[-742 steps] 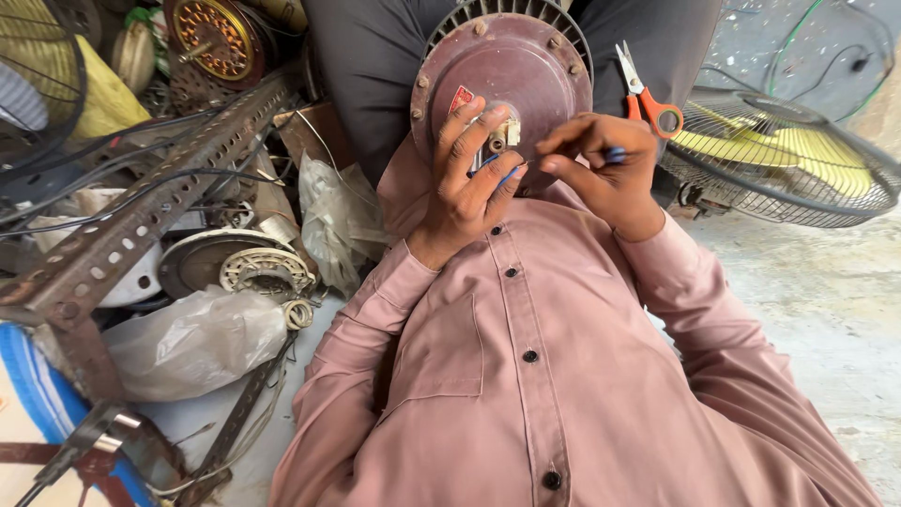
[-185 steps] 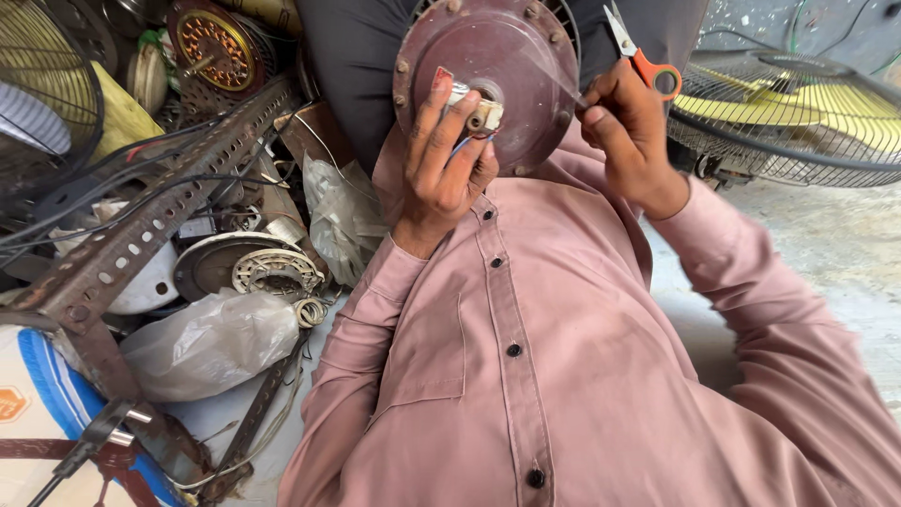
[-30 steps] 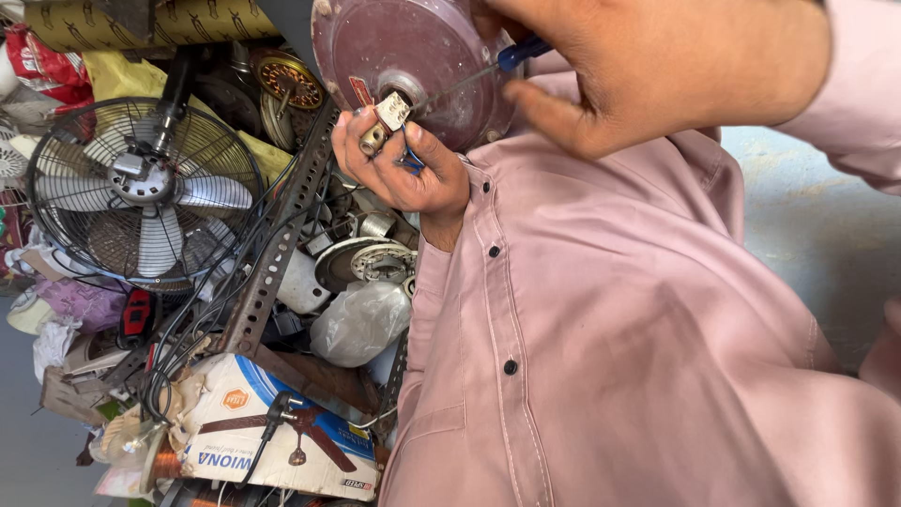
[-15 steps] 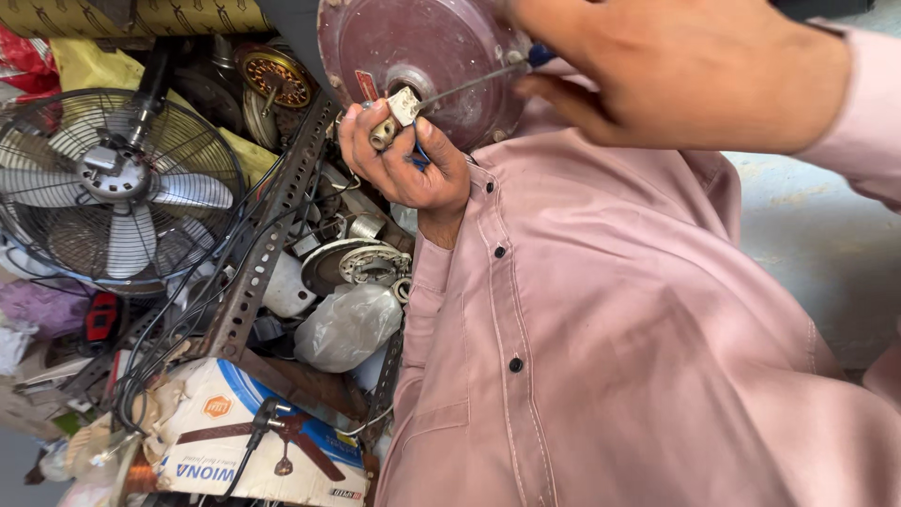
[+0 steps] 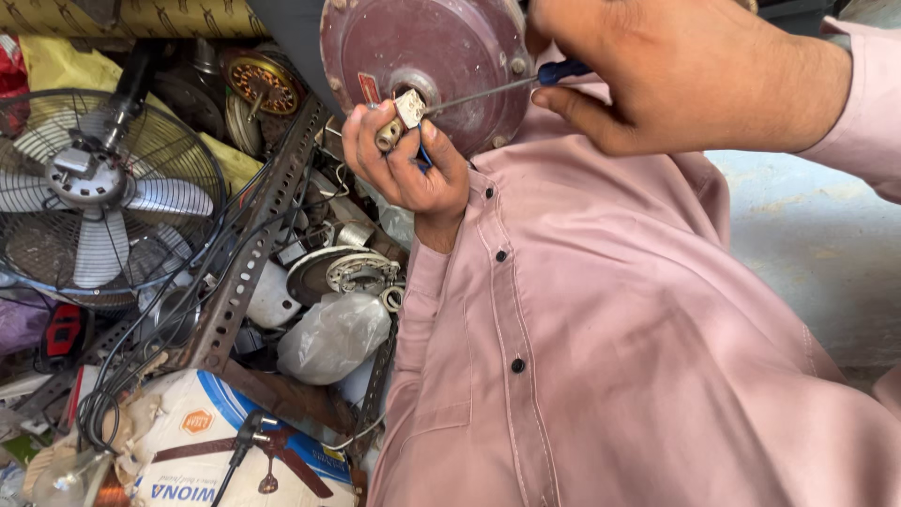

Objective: The person connects a capacitor to a ceiling fan motor in their lap using a screwdriver. They use wire cutters to strip wires and secure the connections into a terminal block on the motor housing.

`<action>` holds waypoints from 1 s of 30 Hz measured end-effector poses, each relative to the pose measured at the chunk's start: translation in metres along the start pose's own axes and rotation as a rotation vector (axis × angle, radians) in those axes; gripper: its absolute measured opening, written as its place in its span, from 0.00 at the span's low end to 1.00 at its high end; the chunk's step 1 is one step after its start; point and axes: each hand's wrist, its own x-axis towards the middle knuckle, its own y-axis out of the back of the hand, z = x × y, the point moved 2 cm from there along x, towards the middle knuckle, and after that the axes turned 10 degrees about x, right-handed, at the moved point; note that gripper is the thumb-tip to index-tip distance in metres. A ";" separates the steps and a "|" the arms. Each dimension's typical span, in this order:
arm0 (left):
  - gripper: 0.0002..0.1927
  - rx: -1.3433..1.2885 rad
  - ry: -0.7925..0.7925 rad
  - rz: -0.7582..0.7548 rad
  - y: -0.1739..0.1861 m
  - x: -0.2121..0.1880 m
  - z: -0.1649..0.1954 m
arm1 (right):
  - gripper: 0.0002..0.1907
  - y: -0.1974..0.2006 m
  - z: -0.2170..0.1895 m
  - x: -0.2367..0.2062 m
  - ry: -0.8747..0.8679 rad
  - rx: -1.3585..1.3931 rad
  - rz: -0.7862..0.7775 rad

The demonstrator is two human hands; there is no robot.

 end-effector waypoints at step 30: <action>0.13 -0.024 -0.002 -0.017 0.000 0.007 -0.005 | 0.10 0.005 -0.004 0.012 0.100 -0.115 0.068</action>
